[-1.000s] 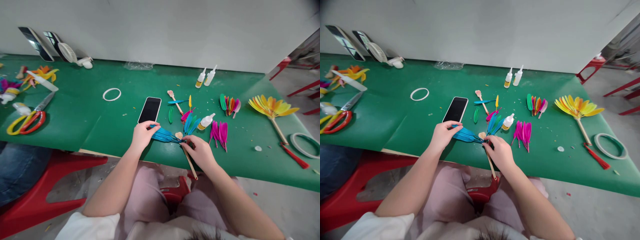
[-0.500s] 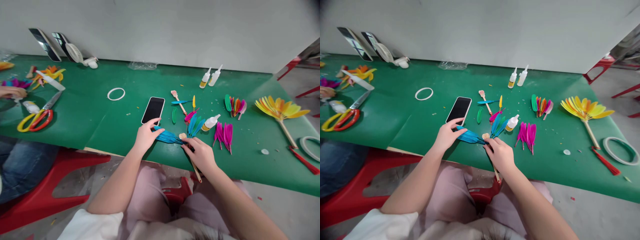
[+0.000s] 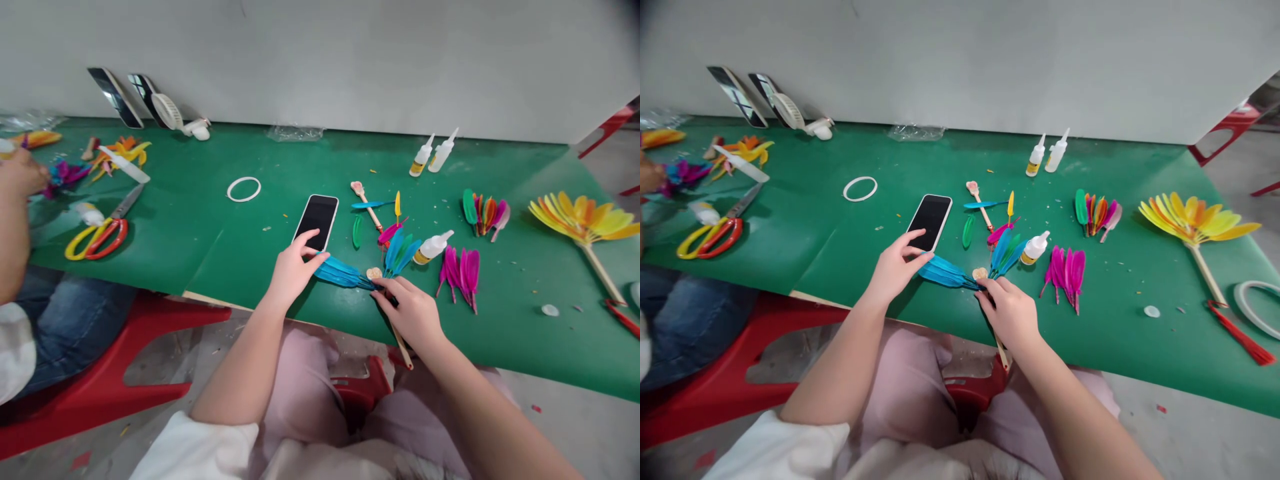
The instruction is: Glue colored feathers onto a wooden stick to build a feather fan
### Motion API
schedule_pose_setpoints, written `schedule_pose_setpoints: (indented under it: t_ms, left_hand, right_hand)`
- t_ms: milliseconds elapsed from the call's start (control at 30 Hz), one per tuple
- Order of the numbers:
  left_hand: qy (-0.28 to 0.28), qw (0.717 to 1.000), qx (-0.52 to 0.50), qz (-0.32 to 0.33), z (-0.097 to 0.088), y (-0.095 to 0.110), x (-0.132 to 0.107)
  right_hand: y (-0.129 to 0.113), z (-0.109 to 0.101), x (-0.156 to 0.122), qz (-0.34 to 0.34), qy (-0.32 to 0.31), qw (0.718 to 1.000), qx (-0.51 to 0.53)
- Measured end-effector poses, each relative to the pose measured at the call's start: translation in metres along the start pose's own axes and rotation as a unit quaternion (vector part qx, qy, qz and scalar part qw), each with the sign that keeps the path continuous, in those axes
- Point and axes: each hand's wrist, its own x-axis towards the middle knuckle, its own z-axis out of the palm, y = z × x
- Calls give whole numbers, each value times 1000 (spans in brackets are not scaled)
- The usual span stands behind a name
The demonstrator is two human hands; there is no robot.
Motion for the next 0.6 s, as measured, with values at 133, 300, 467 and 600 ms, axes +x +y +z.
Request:
schedule_pose_setpoints:
  t_ms: [133, 300, 467, 600]
  left_hand:
    - [-21, 1000, 5, 9, 5, -1, 2]
    - [-29, 999, -13, 9, 5, -4, 1]
    - [-39, 999, -20, 10, 4, -3, 1]
    - [-41, 999, -23, 14, 5, -4, 2]
  right_hand:
    - [-2, -3, 1, 7, -6, 1000, 3]
    - [0, -1, -1, -1, -4, 1000, 0]
    - [2, 2, -1, -11, 11, 1000, -20]
    - [1, 2, 0, -13, 12, 1000, -25]
